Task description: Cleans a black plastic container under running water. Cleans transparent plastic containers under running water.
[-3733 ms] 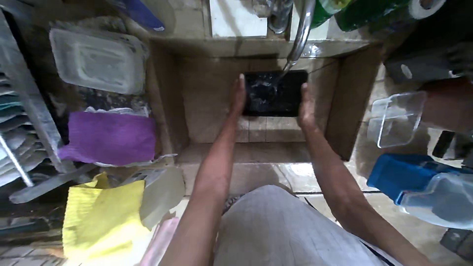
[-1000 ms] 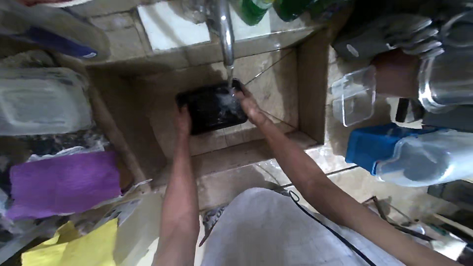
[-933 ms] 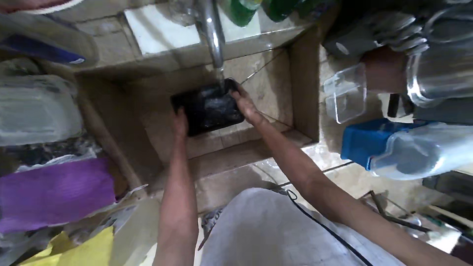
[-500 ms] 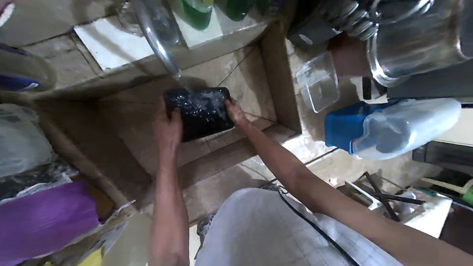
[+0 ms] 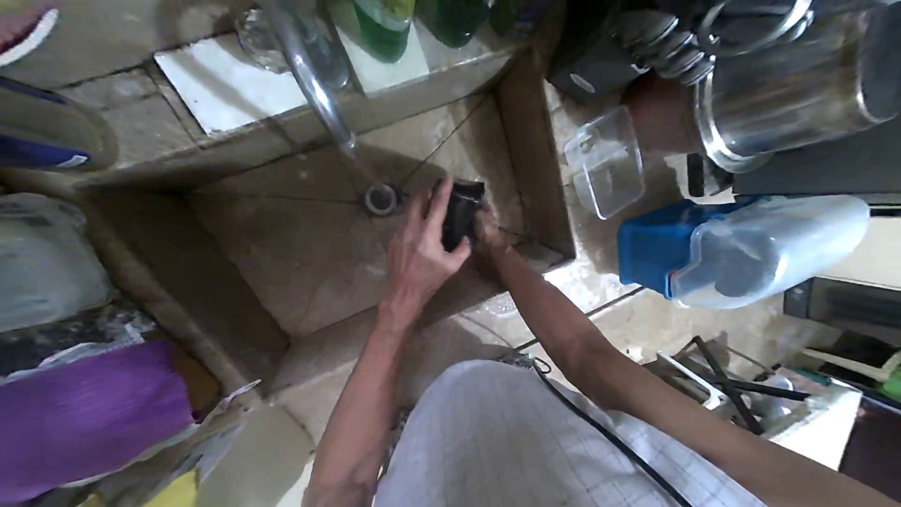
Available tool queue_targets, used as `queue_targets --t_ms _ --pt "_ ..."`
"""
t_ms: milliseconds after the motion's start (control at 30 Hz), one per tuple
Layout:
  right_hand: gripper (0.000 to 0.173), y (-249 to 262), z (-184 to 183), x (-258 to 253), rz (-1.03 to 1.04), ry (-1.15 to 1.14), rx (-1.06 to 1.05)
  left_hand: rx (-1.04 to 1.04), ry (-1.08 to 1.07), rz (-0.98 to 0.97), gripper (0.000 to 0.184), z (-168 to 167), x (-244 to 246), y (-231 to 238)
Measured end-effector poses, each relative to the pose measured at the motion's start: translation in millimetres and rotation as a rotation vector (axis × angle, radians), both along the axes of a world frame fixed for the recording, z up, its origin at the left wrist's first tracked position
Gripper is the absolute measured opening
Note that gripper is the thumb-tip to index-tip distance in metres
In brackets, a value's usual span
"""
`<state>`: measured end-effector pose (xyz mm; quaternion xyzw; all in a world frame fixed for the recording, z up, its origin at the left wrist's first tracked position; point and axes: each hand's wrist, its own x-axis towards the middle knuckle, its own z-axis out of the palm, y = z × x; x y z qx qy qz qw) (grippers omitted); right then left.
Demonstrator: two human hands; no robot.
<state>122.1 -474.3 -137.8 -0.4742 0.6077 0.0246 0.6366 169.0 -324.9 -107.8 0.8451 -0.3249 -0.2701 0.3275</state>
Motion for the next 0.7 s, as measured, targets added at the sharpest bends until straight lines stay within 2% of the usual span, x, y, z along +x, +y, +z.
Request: queue_targets --t_ms 100,200,267,300,333,367,467,567,700 --pt "0.039 5 1 10 0.102 -0.029 -0.103 -0.141 0.089 0.215 0.072 -49 34 40" --pt "0.037 17 -7 29 0.193 -0.079 -0.123 -0.200 0.356 0.542 0.066 -83 52 82" --pt "0.035 31 -49 29 0.286 -0.259 -0.241 -0.205 0.482 0.770 0.059 -102 53 105" --pt "0.036 41 -90 22 0.353 -0.434 -0.421 -0.164 0.530 0.903 0.052 -108 52 113" --pt "0.037 50 -115 22 0.381 -0.536 -0.519 -0.112 0.578 1.004 0.049 -113 52 120" --pt "0.038 57 -123 24 0.403 -0.571 -0.556 -0.098 0.632 1.073 0.049 -118 53 126" --pt "0.040 75 -120 33 0.459 -0.571 -0.575 -0.213 0.730 1.231 0.051 -134 52 135" --pt "0.037 88 -121 40 0.468 -0.596 -0.607 -0.357 0.770 1.295 0.050 -140 51 134" --pt "0.039 73 -119 38 0.446 -0.607 -0.636 -0.364 0.766 1.306 0.052 -134 59 108"
